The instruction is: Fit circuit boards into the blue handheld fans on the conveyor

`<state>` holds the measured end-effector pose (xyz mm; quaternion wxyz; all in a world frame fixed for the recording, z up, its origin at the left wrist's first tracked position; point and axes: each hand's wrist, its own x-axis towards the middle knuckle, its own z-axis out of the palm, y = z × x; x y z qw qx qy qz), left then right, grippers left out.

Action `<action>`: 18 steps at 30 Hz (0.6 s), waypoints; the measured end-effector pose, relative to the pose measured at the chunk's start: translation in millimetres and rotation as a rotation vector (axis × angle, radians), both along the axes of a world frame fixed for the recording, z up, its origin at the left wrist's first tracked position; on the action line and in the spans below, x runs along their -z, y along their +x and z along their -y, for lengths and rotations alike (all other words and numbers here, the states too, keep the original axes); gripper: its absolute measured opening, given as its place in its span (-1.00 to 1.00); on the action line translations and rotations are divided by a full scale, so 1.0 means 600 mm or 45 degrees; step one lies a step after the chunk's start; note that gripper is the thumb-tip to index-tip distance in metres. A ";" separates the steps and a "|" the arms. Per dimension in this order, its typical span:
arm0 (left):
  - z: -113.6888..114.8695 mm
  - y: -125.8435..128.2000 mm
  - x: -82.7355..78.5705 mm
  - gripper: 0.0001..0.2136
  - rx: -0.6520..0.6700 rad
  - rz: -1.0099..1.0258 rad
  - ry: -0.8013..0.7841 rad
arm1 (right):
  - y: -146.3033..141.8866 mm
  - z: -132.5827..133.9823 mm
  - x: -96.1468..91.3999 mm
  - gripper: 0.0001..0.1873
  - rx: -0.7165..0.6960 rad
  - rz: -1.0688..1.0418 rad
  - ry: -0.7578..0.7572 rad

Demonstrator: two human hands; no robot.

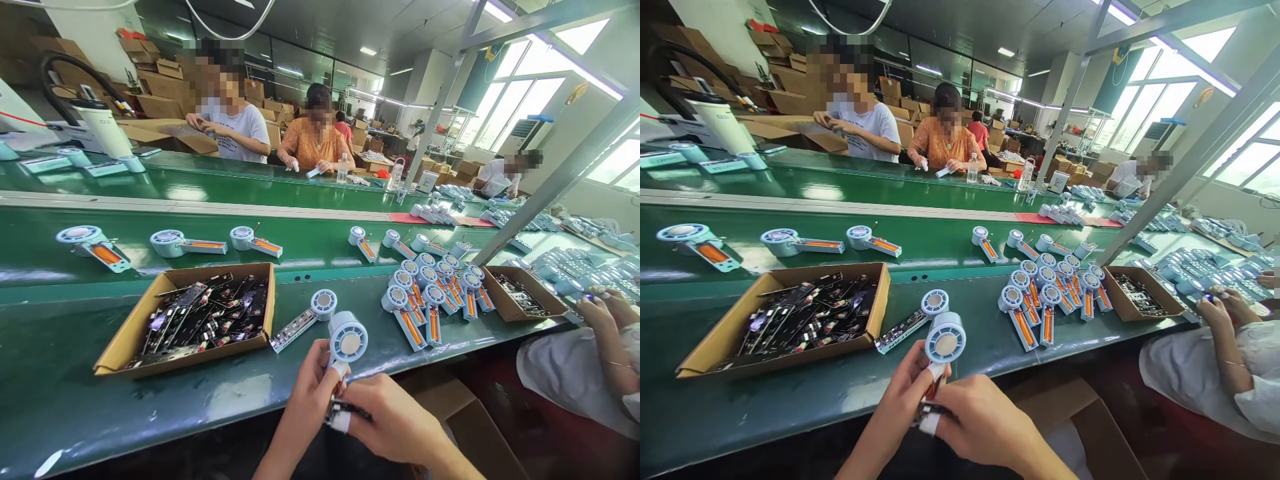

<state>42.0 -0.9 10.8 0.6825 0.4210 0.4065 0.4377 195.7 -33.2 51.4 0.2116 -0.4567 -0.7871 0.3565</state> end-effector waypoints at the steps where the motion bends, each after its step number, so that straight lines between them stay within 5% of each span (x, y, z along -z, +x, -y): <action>1: 0.002 -0.002 0.001 -0.76 0.032 0.075 -0.047 | -0.005 -0.001 0.006 -0.63 0.075 -0.133 -0.116; 4: 0.010 -0.006 0.011 -0.68 0.066 0.268 -0.137 | -0.016 -0.006 0.030 -0.45 0.302 -0.519 -0.473; 6: 0.016 -0.007 0.021 -0.62 0.056 0.311 -0.114 | -0.020 -0.007 0.048 -0.36 0.398 -0.684 -0.534; 12: 0.026 0.002 0.039 -0.53 -0.060 0.015 0.023 | -0.026 0.001 0.064 -0.36 0.530 -0.833 -0.505; 18: 0.020 0.011 0.022 -0.72 -0.300 -0.258 0.079 | -0.036 0.037 0.076 -0.59 0.694 -0.668 -0.156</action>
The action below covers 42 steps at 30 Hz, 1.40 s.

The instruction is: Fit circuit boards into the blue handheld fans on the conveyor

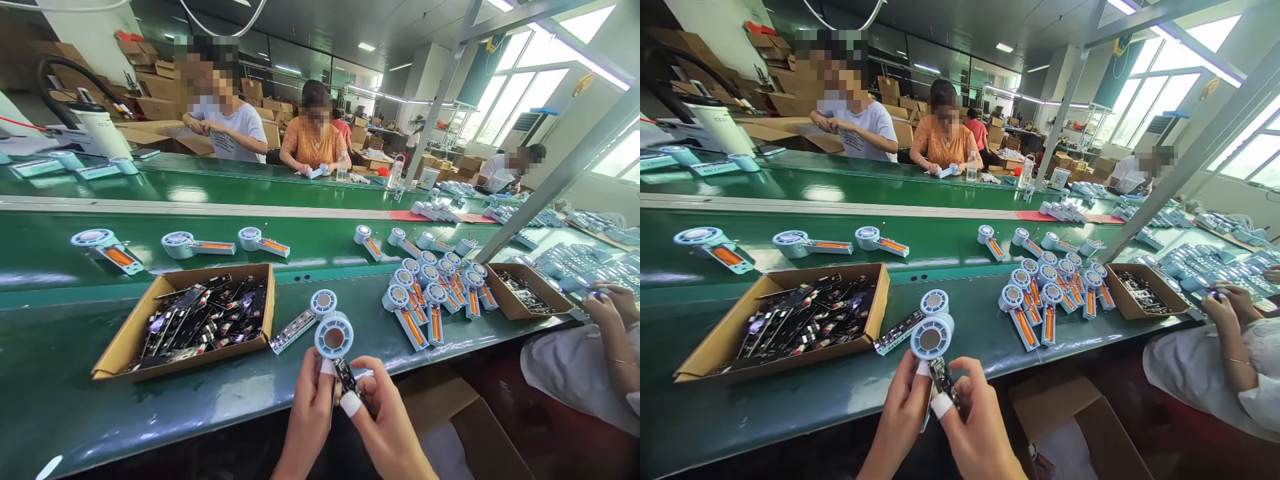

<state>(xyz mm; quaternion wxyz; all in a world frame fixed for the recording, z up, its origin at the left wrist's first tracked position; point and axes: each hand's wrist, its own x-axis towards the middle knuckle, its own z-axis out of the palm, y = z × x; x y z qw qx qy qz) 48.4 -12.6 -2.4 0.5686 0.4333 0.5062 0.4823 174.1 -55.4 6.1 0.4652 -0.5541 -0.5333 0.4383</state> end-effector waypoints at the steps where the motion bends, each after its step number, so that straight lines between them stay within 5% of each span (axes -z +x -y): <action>1: -0.002 0.001 -0.001 -0.74 -0.014 -0.025 0.007 | -0.001 0.005 0.007 -0.58 0.022 0.060 0.039; 10: -0.011 0.001 0.021 -0.62 0.071 0.355 -0.168 | 0.000 0.006 0.048 -0.49 0.240 0.570 0.499; 16: -0.008 0.014 0.007 -0.70 -0.077 0.241 -0.142 | -0.001 0.007 0.041 -0.40 0.241 0.840 0.669; 26: 0.003 0.029 0.028 -0.49 -0.089 0.026 0.054 | -0.022 -0.015 0.028 -0.33 0.147 1.230 0.578; 31: -0.013 0.022 0.031 -0.51 -0.064 0.051 -0.012 | -0.019 -0.027 0.021 -0.25 -0.025 1.488 0.512; 35: -0.019 0.015 0.029 -0.52 0.059 0.101 -0.102 | -0.016 -0.033 0.024 -0.21 0.017 1.382 0.597; 39: -0.036 -0.015 0.004 -0.65 0.184 -0.252 0.155 | 0.003 -0.035 0.042 -0.24 0.120 1.270 0.567; 42: -0.069 -0.045 -0.017 -0.70 0.026 -0.692 0.531 | 0.027 -0.043 0.055 -0.32 0.274 1.320 0.473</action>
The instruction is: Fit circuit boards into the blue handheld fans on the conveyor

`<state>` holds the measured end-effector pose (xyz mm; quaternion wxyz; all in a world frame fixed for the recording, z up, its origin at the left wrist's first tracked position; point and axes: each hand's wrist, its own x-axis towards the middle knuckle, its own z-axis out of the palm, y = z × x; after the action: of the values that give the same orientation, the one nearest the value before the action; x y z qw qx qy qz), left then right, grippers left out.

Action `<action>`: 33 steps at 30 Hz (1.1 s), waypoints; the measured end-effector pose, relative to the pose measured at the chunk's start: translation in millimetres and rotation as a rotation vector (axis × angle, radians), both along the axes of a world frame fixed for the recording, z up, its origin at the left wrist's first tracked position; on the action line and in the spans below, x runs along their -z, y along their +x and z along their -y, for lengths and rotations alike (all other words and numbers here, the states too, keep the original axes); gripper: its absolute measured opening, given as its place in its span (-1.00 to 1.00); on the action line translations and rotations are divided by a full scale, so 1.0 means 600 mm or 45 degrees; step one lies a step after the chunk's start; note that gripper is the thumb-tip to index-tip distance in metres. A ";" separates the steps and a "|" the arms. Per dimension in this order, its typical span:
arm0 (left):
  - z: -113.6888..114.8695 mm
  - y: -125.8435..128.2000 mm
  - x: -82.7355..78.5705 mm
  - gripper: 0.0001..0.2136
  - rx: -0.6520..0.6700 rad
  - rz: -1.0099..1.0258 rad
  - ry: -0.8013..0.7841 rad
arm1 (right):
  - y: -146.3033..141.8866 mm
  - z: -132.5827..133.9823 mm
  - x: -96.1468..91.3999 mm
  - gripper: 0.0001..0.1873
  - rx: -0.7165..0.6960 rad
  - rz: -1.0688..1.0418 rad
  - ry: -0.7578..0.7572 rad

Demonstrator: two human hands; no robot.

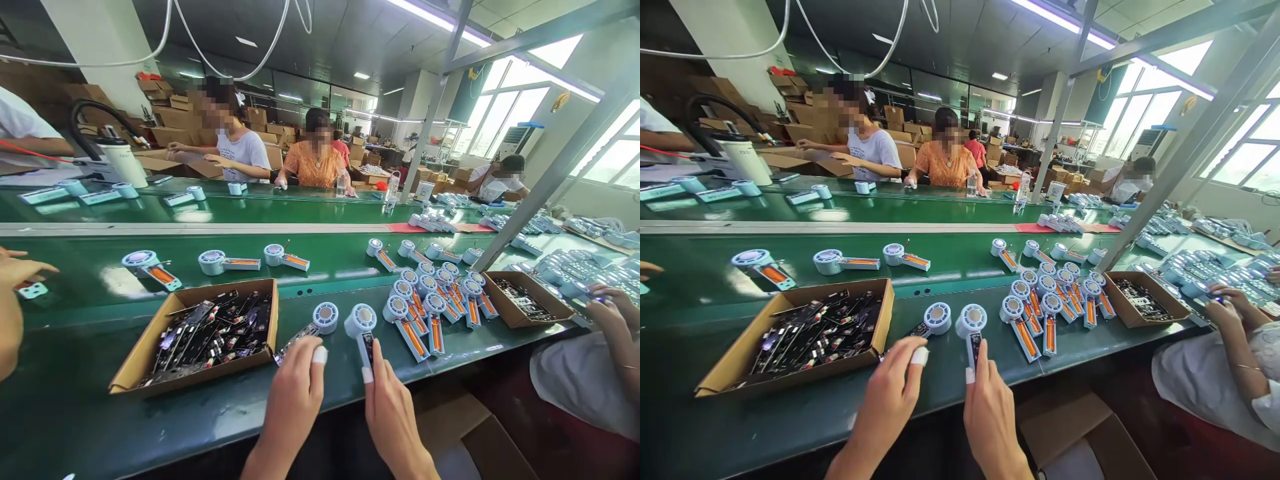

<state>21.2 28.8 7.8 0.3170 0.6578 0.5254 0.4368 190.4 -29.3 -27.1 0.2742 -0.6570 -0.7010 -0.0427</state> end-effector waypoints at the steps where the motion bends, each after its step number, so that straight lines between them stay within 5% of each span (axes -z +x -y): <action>1: -0.013 -0.008 -0.005 -0.71 -0.068 -0.119 0.081 | 0.007 -0.005 0.002 -0.34 0.041 0.038 -0.036; 5: -0.051 -0.018 -0.012 -0.75 -0.054 -0.314 0.035 | 0.017 -0.032 -0.018 -0.44 0.002 0.209 -0.260; 11: -0.062 -0.004 -0.004 -0.60 0.134 -0.172 -0.035 | -0.043 -0.088 -0.069 -0.57 -0.034 0.174 -0.388; 14: -0.065 -0.009 0.016 -0.51 0.167 -0.093 -0.055 | -0.086 -0.117 -0.063 -0.56 0.146 0.205 -0.469; 18: -0.059 -0.030 0.071 -0.50 -0.044 -0.069 0.147 | -0.096 -0.156 -0.055 -0.71 0.214 0.278 -0.529; 22: -0.051 -0.042 0.115 -0.57 -0.070 -0.267 0.309 | -0.051 -0.256 -0.086 -0.74 0.192 0.260 -0.513; 28: -0.058 -0.040 0.126 -0.68 -0.042 -0.478 0.447 | -0.013 -0.465 -0.112 -0.63 0.381 0.235 -0.462; 33: -0.061 -0.036 0.151 -0.73 -0.039 -0.556 0.599 | -0.004 -0.511 -0.087 -0.54 0.422 0.251 -0.420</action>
<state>-0.5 65.4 -82.7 0.0293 0.7832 0.4755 0.3995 188.3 277.5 24.8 0.0827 -0.7915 -0.6045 -0.0360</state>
